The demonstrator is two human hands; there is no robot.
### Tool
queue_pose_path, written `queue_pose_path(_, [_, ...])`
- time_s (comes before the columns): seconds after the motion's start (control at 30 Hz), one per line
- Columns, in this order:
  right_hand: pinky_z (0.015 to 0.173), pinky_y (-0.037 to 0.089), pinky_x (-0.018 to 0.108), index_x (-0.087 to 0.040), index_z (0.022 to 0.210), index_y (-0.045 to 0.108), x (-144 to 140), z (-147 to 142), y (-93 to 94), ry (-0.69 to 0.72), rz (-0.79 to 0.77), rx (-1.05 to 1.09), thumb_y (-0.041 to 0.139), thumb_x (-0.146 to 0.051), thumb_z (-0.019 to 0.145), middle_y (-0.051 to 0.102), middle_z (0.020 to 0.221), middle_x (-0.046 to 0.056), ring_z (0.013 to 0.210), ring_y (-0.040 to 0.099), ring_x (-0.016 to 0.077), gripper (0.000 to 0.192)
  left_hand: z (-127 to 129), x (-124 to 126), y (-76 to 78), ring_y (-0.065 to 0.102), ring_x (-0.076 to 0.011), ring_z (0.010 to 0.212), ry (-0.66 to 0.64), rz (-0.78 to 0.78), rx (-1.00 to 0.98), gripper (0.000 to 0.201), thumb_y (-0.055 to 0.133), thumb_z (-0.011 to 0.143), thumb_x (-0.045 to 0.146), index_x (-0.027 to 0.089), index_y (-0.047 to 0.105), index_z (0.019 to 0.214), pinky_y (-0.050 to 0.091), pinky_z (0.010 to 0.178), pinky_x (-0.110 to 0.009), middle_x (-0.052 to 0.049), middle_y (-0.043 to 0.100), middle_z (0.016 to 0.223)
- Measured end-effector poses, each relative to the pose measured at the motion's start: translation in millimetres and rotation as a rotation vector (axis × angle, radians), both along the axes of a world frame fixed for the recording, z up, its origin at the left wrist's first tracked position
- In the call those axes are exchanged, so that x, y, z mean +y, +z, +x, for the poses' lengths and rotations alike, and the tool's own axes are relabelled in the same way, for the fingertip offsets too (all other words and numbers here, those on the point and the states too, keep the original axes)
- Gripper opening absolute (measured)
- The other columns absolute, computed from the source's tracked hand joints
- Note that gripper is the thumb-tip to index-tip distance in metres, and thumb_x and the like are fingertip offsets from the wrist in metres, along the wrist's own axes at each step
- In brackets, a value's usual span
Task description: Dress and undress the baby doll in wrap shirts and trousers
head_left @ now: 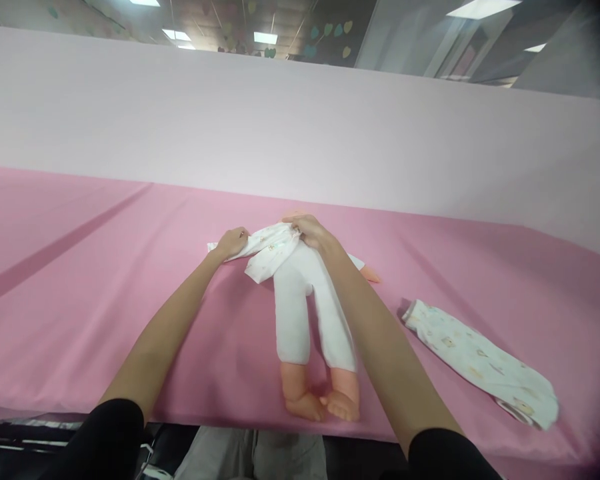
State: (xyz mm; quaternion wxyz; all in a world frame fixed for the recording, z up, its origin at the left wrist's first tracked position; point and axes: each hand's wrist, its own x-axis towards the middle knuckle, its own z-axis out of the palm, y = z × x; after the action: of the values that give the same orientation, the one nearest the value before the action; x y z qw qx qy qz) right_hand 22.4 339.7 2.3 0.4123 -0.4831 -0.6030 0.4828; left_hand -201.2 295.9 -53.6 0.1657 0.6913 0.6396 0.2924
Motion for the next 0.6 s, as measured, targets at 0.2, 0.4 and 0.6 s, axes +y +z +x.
queue_pose_path(0.2, [0.078,0.047,0.024,-0.013,0.094,0.067,10,15,-5.0,-0.218,0.154,-0.186,0.053,-0.002,0.069,0.067,0.100,0.006,0.087,0.060,0.0134,0.031,-6,-19,22.4,0.055,-0.0234,0.114,-0.259,-0.230,0.132,0.071,0.056,0.072,0.065,0.030,0.044,0.133,0.046,0.087,-0.029,-0.003,0.054,0.135])
queue_pose_path(0.4, [0.059,0.050,0.023,-0.015,0.095,0.067,4,31,-12.7,-0.372,0.286,-0.212,0.056,-0.021,0.077,0.067,0.090,0.006,0.061,0.060,0.0108,0.022,-6,-25,36.3,0.059,-0.0212,0.106,-0.234,-0.133,0.238,0.055,0.054,0.075,0.060,0.031,0.054,0.122,0.046,0.083,-0.027,-0.001,0.062,0.123])
queue_pose_path(0.6, [0.042,0.042,0.020,-0.013,0.087,0.063,-9,78,-33.0,-0.397,0.211,-0.217,0.051,-0.018,0.076,0.061,0.068,0.002,0.046,0.052,0.0097,0.017,-5,-27,36.7,0.061,-0.0239,0.100,-0.151,-0.129,0.378,0.059,0.049,0.076,0.067,0.030,0.053,0.122,0.045,0.082,-0.030,-0.004,0.065,0.117])
